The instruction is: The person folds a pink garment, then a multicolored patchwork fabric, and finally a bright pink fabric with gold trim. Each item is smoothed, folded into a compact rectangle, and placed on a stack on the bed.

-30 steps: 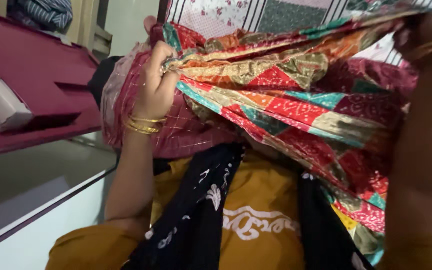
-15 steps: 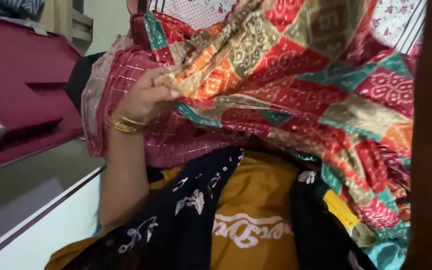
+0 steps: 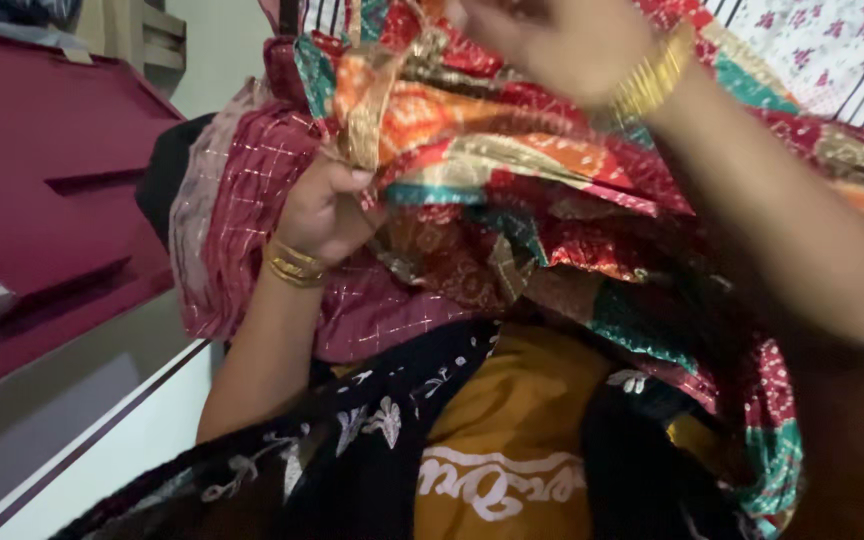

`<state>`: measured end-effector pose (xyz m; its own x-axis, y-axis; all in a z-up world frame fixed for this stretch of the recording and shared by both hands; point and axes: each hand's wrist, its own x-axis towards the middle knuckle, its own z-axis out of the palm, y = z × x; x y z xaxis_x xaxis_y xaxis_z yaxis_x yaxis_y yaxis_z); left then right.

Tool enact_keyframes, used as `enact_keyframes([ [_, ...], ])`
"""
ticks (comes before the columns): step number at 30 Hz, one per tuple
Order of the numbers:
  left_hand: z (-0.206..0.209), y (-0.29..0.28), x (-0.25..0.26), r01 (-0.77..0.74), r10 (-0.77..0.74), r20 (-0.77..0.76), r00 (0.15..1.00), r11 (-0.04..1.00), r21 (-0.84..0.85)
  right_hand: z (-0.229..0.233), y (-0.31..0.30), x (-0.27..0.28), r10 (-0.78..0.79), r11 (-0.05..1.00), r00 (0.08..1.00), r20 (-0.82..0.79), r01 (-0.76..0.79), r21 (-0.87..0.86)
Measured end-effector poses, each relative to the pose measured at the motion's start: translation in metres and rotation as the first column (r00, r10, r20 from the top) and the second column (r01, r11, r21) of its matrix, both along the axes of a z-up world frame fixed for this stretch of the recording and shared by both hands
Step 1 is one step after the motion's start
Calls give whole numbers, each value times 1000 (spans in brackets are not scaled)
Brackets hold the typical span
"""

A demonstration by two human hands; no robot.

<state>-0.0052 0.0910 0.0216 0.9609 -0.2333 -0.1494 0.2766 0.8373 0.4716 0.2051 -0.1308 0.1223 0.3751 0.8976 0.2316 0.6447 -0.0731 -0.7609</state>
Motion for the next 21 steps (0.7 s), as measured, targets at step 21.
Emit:
enact_keyframes([
  [21,16,-48,43,-137,132,62,989,987,89,5,-90,-135,-530,846,829,178,530,54],
])
